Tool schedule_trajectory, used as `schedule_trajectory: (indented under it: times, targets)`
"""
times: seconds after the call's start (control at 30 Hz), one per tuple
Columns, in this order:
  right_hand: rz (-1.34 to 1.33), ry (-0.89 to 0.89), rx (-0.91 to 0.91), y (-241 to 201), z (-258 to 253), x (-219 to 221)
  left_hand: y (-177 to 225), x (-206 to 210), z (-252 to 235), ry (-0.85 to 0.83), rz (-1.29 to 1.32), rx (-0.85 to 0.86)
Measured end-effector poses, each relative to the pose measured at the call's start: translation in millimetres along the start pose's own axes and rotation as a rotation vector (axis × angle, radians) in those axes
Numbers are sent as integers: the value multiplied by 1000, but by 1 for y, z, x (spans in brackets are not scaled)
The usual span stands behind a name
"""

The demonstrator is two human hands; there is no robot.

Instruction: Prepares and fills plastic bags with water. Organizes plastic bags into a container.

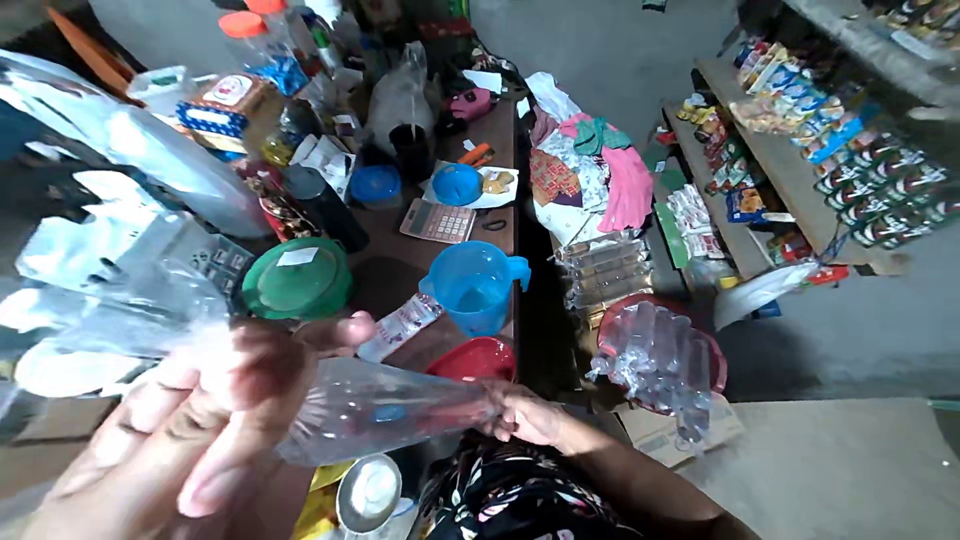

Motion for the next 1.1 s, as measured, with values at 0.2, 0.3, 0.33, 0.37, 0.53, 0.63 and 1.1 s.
schedule_trajectory:
  times: [0.2, 0.3, 0.33, 0.37, 0.53, 0.63, 1.1]
  targets:
    - [106, 29, 8, -28, -3, -13, 16, -10, 3, -6, -316, 108]
    - [219, 160, 369, -37, 1, -12, 3, -24, 7, -107, -368, 78]
    - [258, 193, 480, -37, 3, -14, 3, -9, 5, -72, -331, 38]
    - [254, 170, 513, -38, 4, -15, 1, -3, 3, -78, -256, 33]
    - [163, -221, 98, -51, 5, -23, 12, 40, -1, 389, -216, -95]
    - [68, -64, 127, -51, 1, -35, 12, -1, 3, 44, -509, 60]
    - [137, 11, 283, -67, -9, -50, 12, 22, 7, 52, -478, 38]
Point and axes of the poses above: each hand's wrist, its own z-axis away from the middle knuckle, its own x-axis out of the palm, y = z × x, the point moved 4 cm from there along -z, towards the middle knuckle, and after that the axes turned 9 degrees about -z, right-handed, at the moved point
